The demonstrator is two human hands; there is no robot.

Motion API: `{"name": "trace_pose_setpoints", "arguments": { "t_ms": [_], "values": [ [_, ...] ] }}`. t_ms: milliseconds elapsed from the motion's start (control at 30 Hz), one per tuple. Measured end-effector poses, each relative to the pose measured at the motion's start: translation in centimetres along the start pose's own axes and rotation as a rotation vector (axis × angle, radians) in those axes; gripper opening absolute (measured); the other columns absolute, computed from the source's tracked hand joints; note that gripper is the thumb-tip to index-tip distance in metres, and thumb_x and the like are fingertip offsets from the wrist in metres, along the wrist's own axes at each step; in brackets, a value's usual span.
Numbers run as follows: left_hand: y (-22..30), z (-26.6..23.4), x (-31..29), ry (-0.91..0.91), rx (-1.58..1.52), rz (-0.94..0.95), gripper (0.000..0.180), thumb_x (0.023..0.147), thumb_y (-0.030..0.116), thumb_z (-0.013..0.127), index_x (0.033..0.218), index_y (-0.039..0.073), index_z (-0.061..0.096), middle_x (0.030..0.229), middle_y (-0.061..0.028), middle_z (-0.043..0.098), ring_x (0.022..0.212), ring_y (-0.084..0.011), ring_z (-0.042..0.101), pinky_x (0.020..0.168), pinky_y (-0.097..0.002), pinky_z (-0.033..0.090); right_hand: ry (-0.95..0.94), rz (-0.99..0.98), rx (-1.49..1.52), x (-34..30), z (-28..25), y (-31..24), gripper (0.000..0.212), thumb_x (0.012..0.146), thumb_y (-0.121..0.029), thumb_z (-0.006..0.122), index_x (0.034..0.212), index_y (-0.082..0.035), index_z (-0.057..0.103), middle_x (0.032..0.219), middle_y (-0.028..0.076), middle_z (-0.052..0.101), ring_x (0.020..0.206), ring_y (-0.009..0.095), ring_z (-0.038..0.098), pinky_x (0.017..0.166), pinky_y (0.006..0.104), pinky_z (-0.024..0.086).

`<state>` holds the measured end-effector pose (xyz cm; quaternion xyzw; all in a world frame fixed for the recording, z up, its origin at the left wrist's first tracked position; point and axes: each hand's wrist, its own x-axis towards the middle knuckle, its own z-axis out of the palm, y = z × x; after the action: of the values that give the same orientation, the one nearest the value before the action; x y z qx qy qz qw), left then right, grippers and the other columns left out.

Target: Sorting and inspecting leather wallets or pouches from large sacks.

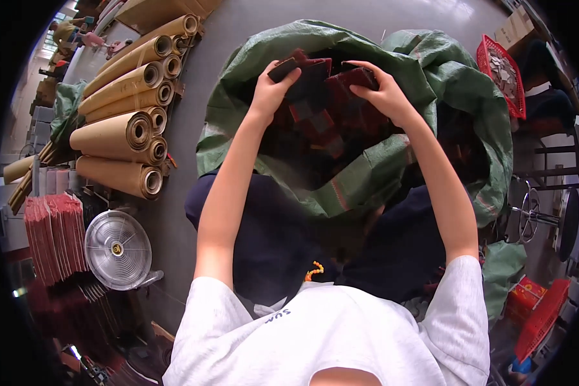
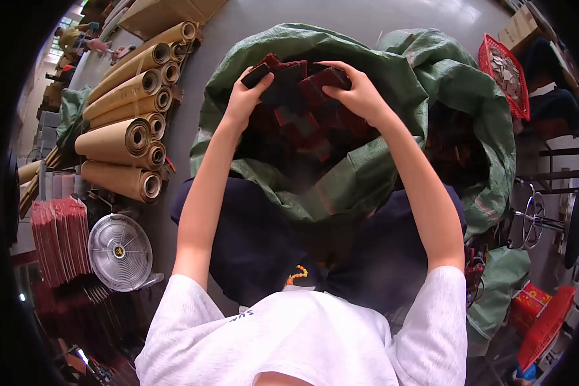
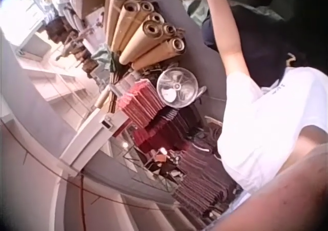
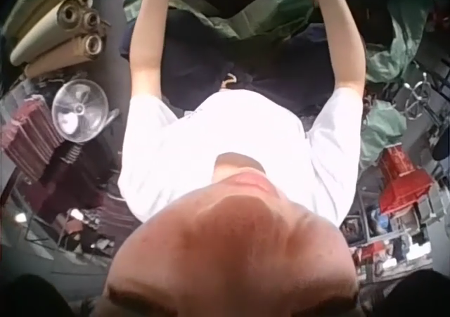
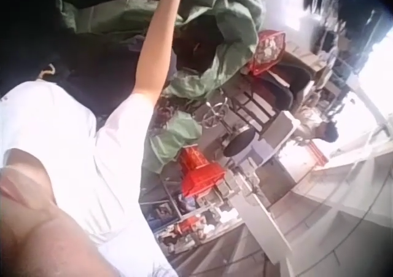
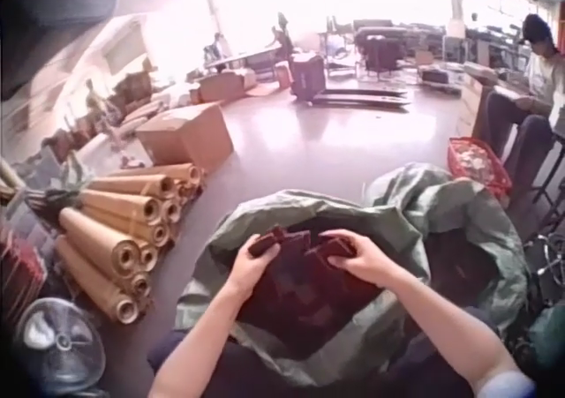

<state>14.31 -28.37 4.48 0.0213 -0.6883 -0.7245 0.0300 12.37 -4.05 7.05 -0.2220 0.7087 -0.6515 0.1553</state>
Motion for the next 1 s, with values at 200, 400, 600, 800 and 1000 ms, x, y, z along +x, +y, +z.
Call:
{"name": "trace_pose_setpoints", "arguments": {
  "t_ms": [200,400,600,800,1000],
  "values": [
    [0.2,0.4,-0.3,-0.024,0.062,0.101,0.025,0.079,0.013,0.068,0.099,0.004,0.057,0.092,-0.0010,0.061,0.086,-0.0089,0.054,0.078,-0.0239,0.044,0.061,-0.016,-0.044,0.1,0.1,0.7,0.041,0.080,-0.007,0.063,0.119,-0.007,0.051,0.100,0.004,0.061,0.090,0.011,0.056,0.083,0.0249,0.045],
    [0.4,0.3,-0.2,-0.012,0.044,0.051,0.030,0.081,0.016,0.065,0.108,0.003,0.058,0.097,-0.0021,0.062,0.088,-0.0098,0.057,0.079,-0.0240,0.044,0.065,0.054,-0.193,0.5,-0.1,0.6,0.041,0.076,-0.013,0.068,0.113,-0.002,0.054,0.099,0.005,0.062,0.090,0.011,0.057,0.081,0.0248,0.045],
    [1.4,0.5,-0.3,-0.074,0.055,0.078,0.029,0.083,0.015,0.063,0.109,0.003,0.057,0.095,-0.0003,0.062,0.084,-0.0081,0.058,0.074,-0.0223,0.046,-0.095,0.002,-0.132,0.8,0.1,0.8,0.044,0.074,-0.011,0.070,0.114,-0.002,0.056,0.134,0.007,0.044,0.110,0.014,0.051,0.093,0.0278,0.041],
    [1.9,1.5,-0.9,-0.197,0.078,0.013,0.025,0.084,0.017,0.063,0.104,0.002,0.059,0.092,-0.0020,0.062,0.080,-0.0074,0.057,0.070,-0.0213,0.046,-0.179,-0.051,-0.372,0.9,1.4,1.9,0.036,0.073,-0.008,0.070,0.107,-0.001,0.059,0.117,0.010,0.056,0.102,0.017,0.056,0.089,0.0292,0.043],
    [0.6,1.5,-0.4,-0.029,0.105,0.046,0.027,0.082,0.017,0.064,0.101,-0.001,0.060,0.089,-0.0044,0.063,0.082,-0.0101,0.056,0.072,-0.0236,0.045,-0.136,-0.122,-0.341,1.0,2.1,0.9,0.034,0.071,-0.007,0.070,0.102,0.002,0.060,0.092,0.012,0.065,0.085,0.019,0.062,0.078,0.0292,0.048]
  ]
}}
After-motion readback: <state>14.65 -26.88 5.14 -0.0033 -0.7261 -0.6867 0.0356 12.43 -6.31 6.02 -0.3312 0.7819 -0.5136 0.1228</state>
